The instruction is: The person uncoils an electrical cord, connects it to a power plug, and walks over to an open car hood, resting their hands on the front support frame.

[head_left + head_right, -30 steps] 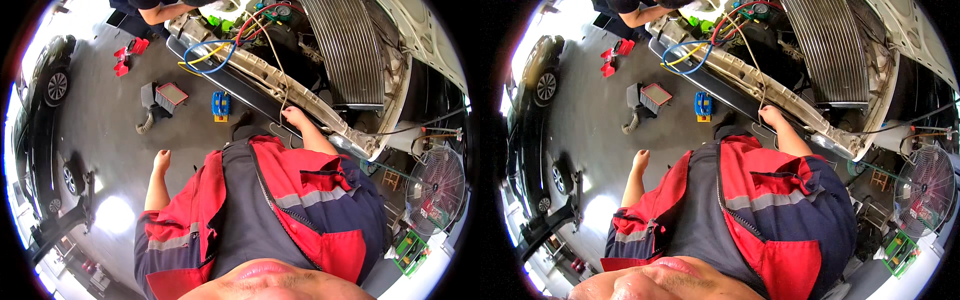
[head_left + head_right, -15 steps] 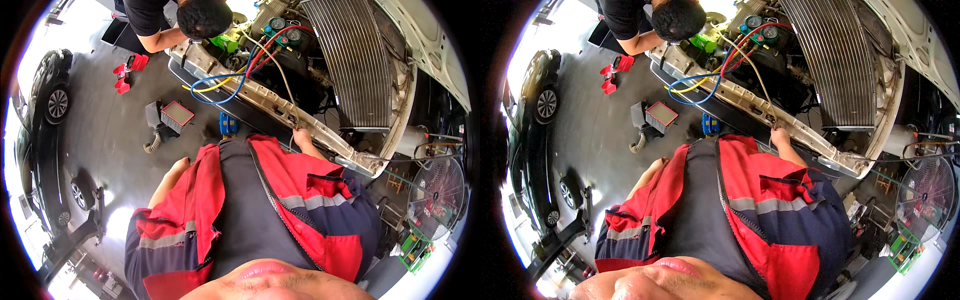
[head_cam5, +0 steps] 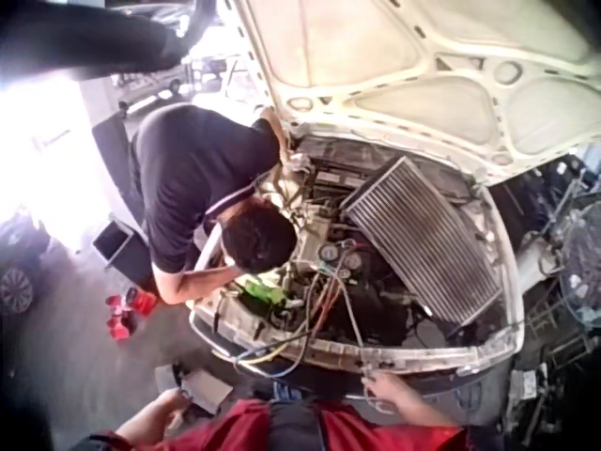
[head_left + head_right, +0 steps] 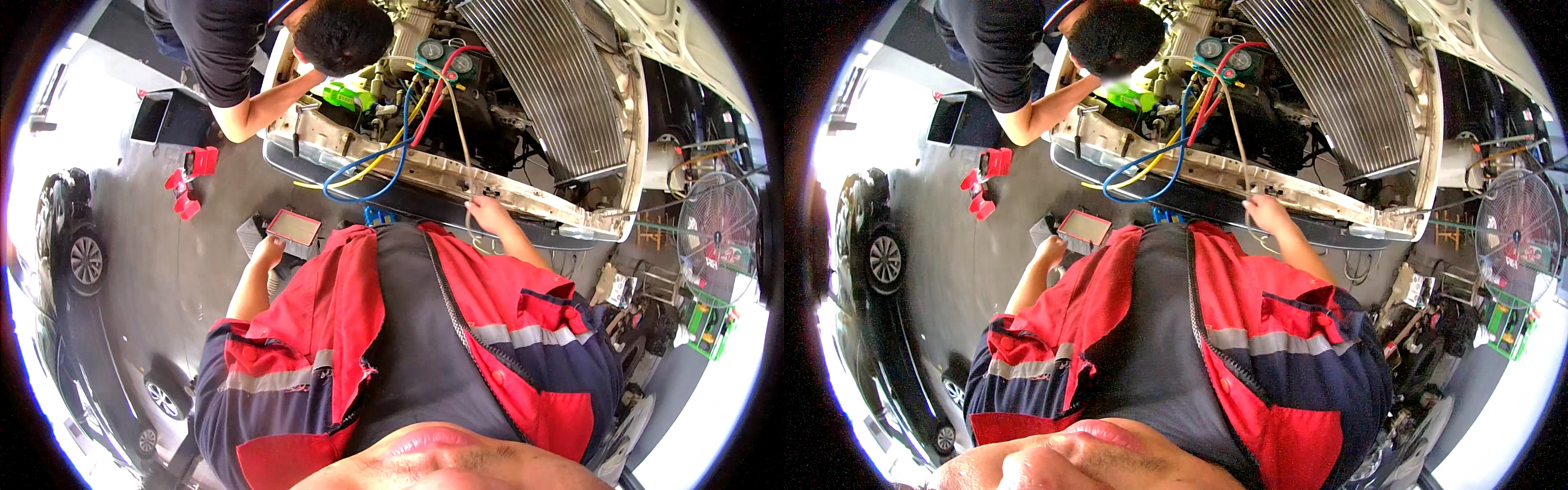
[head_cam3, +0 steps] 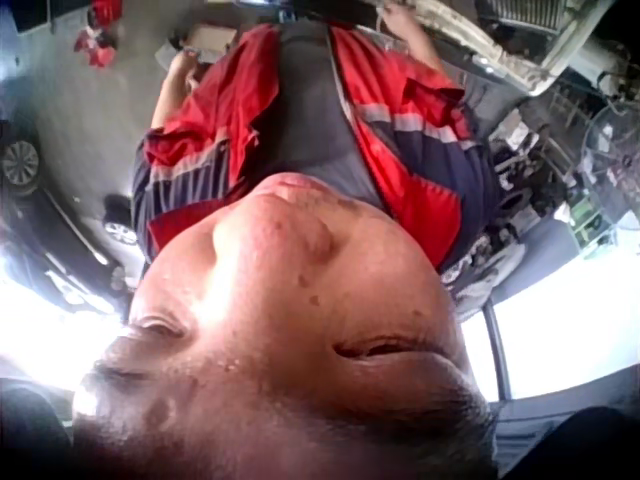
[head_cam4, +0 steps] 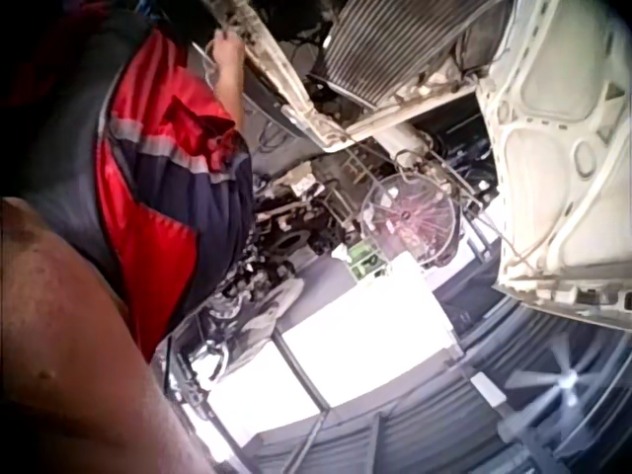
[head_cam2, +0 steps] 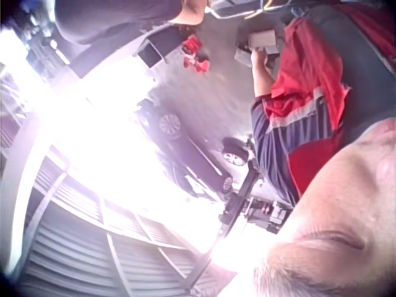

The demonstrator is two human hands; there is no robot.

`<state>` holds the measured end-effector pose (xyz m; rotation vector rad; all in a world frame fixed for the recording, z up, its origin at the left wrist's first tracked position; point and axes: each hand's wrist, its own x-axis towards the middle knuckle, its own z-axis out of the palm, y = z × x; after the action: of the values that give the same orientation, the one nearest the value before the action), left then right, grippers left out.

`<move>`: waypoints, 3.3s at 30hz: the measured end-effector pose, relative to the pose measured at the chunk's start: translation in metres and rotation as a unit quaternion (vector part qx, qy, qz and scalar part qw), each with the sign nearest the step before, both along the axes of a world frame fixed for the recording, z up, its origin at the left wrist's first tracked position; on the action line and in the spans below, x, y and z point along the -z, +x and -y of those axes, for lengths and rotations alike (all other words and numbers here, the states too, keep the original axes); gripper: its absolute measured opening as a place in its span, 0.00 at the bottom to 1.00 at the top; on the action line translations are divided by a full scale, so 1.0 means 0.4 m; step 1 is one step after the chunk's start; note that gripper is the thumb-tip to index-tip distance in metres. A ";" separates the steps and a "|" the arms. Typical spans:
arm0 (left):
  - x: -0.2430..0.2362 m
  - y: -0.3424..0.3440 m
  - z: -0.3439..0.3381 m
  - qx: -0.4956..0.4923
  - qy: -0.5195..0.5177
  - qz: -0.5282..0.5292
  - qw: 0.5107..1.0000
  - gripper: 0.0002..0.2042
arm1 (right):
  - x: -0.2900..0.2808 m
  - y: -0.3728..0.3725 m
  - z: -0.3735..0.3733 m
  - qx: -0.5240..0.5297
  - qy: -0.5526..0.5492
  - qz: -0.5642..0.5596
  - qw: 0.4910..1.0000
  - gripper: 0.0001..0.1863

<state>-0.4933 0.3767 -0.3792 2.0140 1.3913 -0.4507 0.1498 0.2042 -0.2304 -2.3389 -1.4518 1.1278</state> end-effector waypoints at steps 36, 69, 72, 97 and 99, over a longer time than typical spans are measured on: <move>-0.145 0.303 0.118 -0.045 -0.095 0.006 0.994 0.23 | 0.163 0.017 0.212 0.072 -0.189 -0.051 0.978 0.21; -1.269 0.849 0.136 0.372 0.162 0.821 0.401 0.14 | 0.309 0.025 0.203 -0.047 -0.200 -0.007 0.979 0.18; -1.273 0.856 0.146 0.354 0.143 0.833 0.401 0.14 | 0.313 0.036 0.228 -0.040 -0.173 0.002 0.984 0.18; -0.832 0.677 -0.038 0.056 0.086 0.391 0.915 0.18 | 0.201 0.055 0.200 0.037 -0.181 -0.029 0.982 0.20; -0.659 0.622 -0.056 0.029 0.016 0.147 0.989 0.17 | 0.194 0.048 0.208 0.032 -0.203 -0.028 0.978 0.20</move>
<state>-0.2443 0.3990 -0.1156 2.0539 1.1672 -0.1489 0.1690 0.1208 -0.3080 -2.5620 -1.2092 1.5829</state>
